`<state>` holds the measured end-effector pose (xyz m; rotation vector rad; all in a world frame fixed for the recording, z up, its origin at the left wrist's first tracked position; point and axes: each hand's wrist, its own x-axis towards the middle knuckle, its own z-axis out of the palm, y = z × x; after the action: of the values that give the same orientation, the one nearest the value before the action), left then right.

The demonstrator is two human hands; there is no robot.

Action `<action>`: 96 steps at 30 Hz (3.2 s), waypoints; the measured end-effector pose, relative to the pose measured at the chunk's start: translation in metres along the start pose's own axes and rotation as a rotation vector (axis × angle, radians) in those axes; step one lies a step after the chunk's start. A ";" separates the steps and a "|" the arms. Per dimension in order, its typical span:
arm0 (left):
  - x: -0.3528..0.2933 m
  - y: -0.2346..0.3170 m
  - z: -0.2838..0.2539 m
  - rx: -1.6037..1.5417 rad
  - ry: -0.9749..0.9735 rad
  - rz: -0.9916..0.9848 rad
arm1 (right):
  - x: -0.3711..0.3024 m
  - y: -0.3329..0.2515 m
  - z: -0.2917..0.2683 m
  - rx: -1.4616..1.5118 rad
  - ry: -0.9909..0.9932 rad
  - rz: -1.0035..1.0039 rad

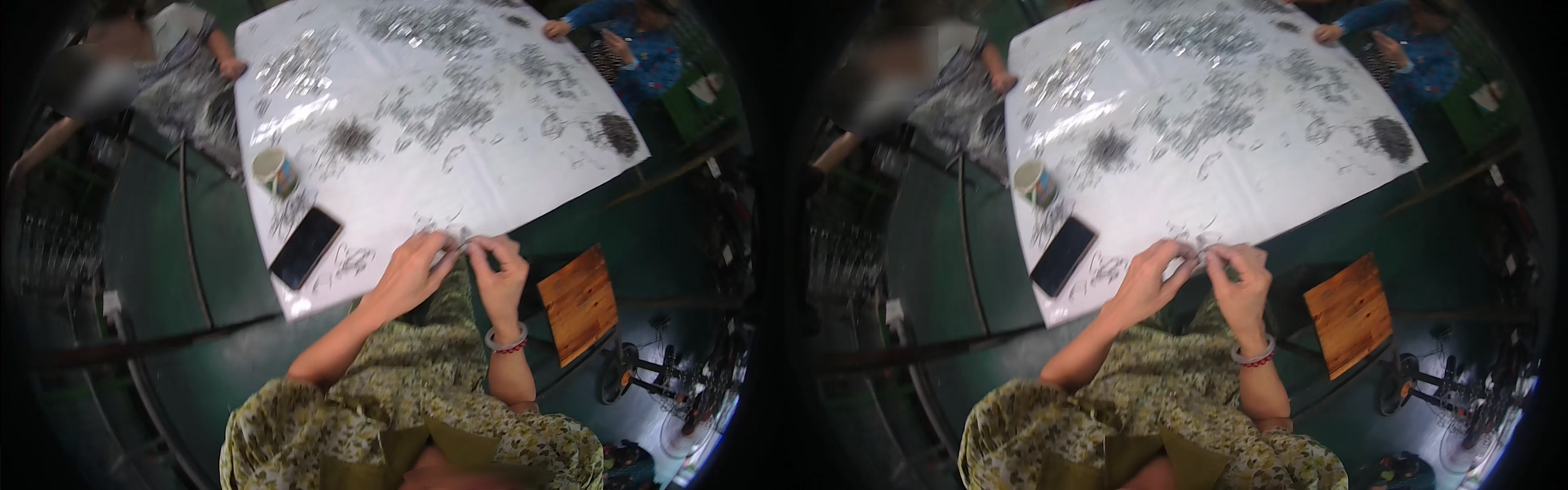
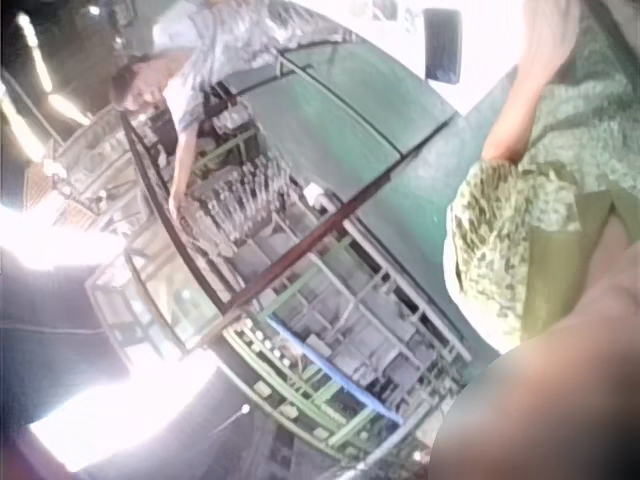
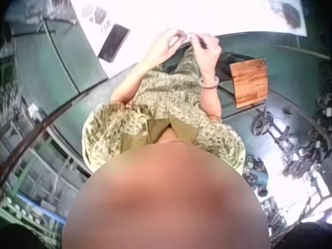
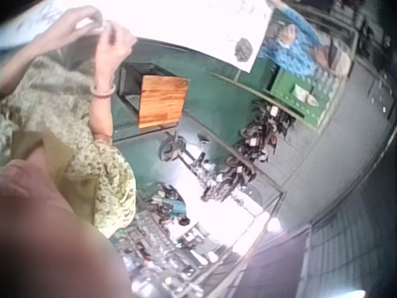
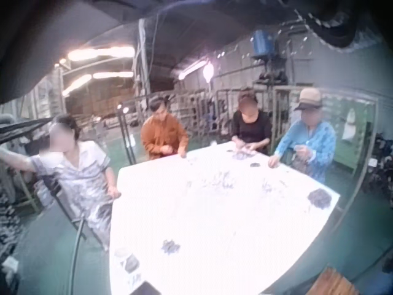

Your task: The person picks small metal hooks and split rings from a white table and links them together by hand. They repeatedly reach for parts, connect them, and place the assembled chains onto a hanging rack nearby.

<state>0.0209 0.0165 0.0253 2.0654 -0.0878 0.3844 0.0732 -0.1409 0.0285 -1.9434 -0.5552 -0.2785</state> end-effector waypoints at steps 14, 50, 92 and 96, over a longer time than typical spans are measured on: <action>0.053 -0.115 -0.046 0.279 0.139 -0.063 | -0.022 0.000 -0.005 0.486 0.049 0.205; 0.097 -0.140 -0.079 0.376 -0.070 -0.166 | -0.060 -0.011 -0.025 0.520 0.055 0.180; -0.030 0.005 -0.009 -0.439 -0.117 -0.215 | 0.096 0.148 0.124 -0.474 -0.085 0.091; -0.033 -0.003 -0.008 -0.452 -0.128 -0.211 | 0.103 0.143 0.121 -0.369 -0.067 0.165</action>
<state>-0.0117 0.0216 0.0157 1.6297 -0.0290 0.0892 0.2273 -0.0546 -0.0925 -2.3491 -0.4035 -0.2224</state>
